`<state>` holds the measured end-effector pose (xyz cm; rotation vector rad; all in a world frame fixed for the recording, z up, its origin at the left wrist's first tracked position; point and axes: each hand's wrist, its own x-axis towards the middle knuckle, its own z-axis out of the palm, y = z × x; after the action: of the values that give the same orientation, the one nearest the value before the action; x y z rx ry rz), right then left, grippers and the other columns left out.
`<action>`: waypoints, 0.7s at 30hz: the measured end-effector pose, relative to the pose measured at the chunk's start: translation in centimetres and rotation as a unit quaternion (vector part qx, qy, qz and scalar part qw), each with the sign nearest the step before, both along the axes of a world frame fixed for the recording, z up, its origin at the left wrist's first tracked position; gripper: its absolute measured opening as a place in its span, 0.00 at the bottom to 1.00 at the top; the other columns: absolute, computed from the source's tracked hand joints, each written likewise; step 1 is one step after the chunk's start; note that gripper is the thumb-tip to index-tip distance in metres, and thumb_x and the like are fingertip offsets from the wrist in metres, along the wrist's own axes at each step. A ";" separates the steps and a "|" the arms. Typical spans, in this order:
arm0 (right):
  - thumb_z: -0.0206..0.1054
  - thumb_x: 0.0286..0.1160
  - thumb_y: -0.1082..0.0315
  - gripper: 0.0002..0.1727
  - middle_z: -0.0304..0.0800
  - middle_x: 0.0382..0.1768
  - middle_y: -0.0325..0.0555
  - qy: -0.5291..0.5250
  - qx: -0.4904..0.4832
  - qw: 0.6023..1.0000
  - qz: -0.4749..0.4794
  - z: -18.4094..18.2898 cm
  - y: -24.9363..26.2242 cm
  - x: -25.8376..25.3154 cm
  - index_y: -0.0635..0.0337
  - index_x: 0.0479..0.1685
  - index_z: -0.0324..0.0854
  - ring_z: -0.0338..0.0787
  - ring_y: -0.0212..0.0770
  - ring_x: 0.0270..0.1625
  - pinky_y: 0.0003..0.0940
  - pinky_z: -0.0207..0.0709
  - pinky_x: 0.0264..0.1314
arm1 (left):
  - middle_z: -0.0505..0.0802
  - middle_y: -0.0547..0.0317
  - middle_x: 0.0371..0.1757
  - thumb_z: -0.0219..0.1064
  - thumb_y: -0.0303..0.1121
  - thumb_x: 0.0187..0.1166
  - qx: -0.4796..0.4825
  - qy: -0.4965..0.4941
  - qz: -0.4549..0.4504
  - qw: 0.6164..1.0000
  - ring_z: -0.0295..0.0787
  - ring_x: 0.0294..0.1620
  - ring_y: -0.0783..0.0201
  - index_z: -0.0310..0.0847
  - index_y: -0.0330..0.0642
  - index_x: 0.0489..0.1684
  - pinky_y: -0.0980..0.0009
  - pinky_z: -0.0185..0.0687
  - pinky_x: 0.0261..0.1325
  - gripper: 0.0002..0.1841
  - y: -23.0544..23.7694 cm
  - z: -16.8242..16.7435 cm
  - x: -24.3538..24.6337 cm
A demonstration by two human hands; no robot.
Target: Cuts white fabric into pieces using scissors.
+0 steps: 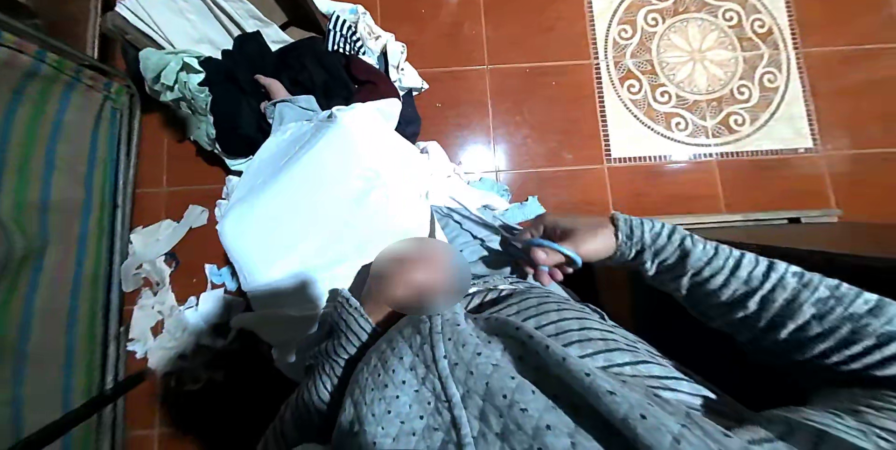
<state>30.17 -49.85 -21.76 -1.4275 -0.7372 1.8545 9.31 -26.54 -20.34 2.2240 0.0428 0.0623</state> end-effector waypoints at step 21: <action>0.55 0.87 0.44 0.25 0.87 0.18 0.30 0.036 -0.061 0.979 -0.190 1.6 6.1 -5.7 0.52 0.27 0.83 0.75 0.21 0.12 0.17 0.66 0.14 | 0.95 0.48 0.38 0.70 0.34 0.77 -0.007 -0.040 -0.025 0.999 0.94 0.38 0.60 0.88 0.35 0.42 0.68 0.89 0.44 0.09 -0.1 0.0 -0.1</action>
<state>24.49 -43.73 -20.20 -1.4505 -0.2918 1.6614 9.20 -26.63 -20.32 2.2046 -0.0554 0.1237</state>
